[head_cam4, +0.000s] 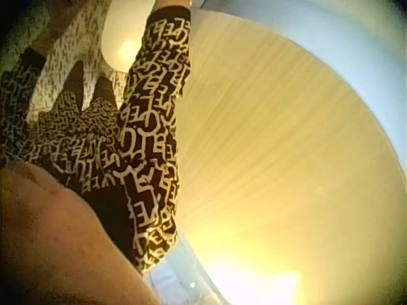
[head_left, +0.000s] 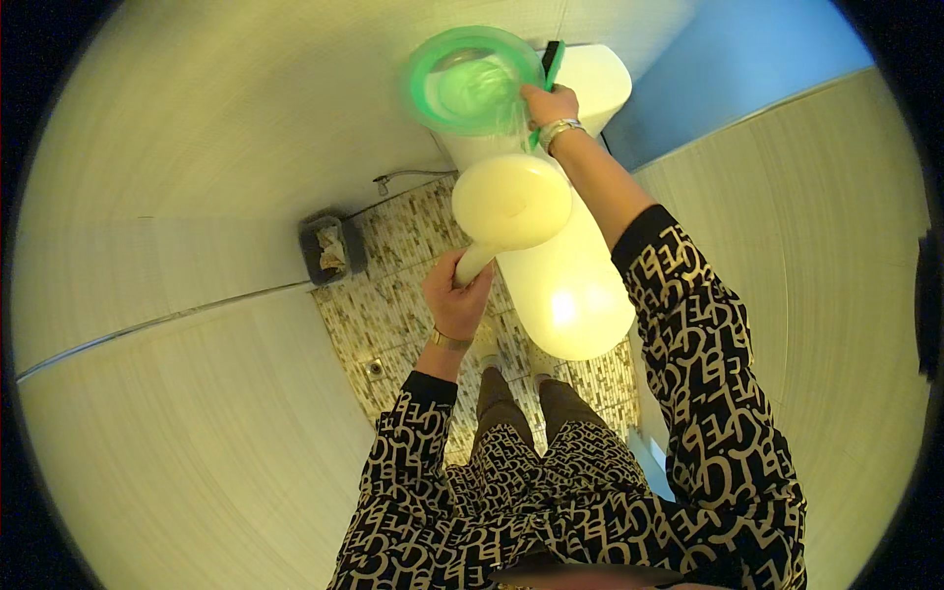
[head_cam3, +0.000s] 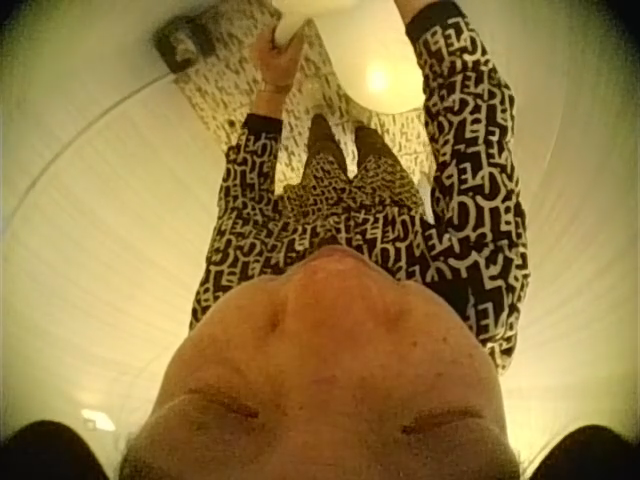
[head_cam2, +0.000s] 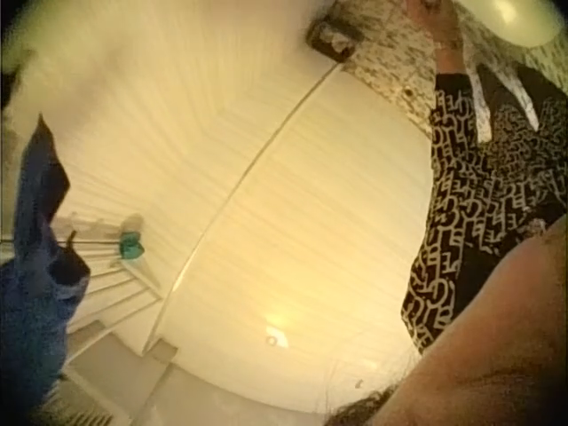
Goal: Scrubbing the inside and outside of a toilet bowl using a brush and rinsing with water.
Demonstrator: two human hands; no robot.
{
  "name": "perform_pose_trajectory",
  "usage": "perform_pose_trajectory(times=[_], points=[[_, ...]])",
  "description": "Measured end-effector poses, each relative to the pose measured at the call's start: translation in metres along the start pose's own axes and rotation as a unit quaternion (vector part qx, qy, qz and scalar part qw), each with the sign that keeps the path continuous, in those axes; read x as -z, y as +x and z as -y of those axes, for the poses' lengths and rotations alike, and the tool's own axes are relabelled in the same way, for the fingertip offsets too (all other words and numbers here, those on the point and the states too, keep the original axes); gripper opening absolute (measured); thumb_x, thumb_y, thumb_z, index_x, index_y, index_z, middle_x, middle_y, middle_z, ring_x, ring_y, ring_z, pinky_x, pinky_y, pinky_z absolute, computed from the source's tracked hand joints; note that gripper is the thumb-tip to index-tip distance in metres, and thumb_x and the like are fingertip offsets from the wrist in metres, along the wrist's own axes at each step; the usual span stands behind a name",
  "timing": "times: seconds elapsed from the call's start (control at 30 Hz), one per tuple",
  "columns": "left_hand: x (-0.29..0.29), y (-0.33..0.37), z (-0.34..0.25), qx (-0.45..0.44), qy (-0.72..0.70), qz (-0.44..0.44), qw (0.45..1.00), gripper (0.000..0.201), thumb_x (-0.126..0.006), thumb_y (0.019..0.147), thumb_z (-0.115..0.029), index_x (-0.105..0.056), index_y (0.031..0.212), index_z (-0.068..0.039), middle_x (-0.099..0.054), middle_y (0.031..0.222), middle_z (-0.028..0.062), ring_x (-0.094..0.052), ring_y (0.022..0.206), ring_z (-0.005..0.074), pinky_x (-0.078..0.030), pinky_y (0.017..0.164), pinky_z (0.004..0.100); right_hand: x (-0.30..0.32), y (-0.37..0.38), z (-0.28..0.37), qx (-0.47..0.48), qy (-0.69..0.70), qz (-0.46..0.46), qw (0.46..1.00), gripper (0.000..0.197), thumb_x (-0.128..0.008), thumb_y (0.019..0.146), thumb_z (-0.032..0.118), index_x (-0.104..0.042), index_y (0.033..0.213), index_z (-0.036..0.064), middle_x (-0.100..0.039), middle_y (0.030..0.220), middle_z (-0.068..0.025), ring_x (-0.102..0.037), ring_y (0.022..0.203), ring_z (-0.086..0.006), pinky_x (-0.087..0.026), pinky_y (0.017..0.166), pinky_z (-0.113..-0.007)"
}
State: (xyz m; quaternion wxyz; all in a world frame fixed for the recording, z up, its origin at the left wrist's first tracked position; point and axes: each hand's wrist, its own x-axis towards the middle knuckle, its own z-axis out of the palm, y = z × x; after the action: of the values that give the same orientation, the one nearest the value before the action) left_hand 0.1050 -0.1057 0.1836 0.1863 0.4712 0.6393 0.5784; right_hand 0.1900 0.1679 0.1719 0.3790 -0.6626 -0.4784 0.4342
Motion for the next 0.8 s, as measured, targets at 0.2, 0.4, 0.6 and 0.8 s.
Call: perform_pose_trajectory(times=[0.2,0.4,0.6,0.8], points=[[0.028,0.029,0.023,0.034,-0.051,-0.025,0.998,0.016,-0.070,0.081,-0.016,-0.062,0.084,-0.003,-0.057,0.062,0.0036,-0.048,0.049,0.0078,-0.038,0.046,0.0235,0.020,-0.012,0.011,-0.078,0.057,0.034,0.995,0.028,-0.065,0.069,0.016,-0.059,0.082,-0.0077,-0.052,0.062,-0.0077,-0.047,0.042,-0.0171,-0.039,0.040,-0.030],[0.028,0.069,0.023,0.109,-0.117,-0.045,0.986,0.013,-0.067,0.085,-0.014,-0.060,0.081,-0.004,-0.053,0.062,-0.0022,-0.041,0.052,0.0043,-0.036,0.048,0.0224,0.037,-0.003,0.002,-0.088,0.083,0.036,0.992,0.027,-0.064,0.072,0.016,-0.058,0.084,-0.0074,-0.049,0.061,-0.0054,-0.045,0.042,-0.0148,-0.037,0.038,-0.029],[0.015,0.083,0.037,0.152,-0.161,-0.040,0.974,0.011,-0.065,0.085,-0.011,-0.059,0.080,-0.004,-0.052,0.064,-0.0048,-0.041,0.056,0.0032,-0.034,0.051,0.0219,0.036,0.010,-0.010,-0.085,0.056,0.008,0.995,0.037,-0.067,0.075,0.026,-0.057,0.090,-0.0073,-0.047,0.062,-0.0044,-0.046,0.043,-0.0146,-0.036,0.037,-0.028],[0.000,0.064,0.053,0.182,-0.098,-0.019,0.978,0.011,-0.065,0.086,-0.012,-0.058,0.079,-0.006,-0.050,0.064,-0.0051,-0.038,0.056,0.0029,-0.032,0.051,0.0220,0.078,0.033,-0.084,0.051,-0.064,-0.110,0.991,0.046,-0.048,0.092,0.041,-0.057,0.097,-0.0036,-0.063,0.062,-0.0094,-0.061,0.058,-0.0190,-0.045,0.053,-0.031]])
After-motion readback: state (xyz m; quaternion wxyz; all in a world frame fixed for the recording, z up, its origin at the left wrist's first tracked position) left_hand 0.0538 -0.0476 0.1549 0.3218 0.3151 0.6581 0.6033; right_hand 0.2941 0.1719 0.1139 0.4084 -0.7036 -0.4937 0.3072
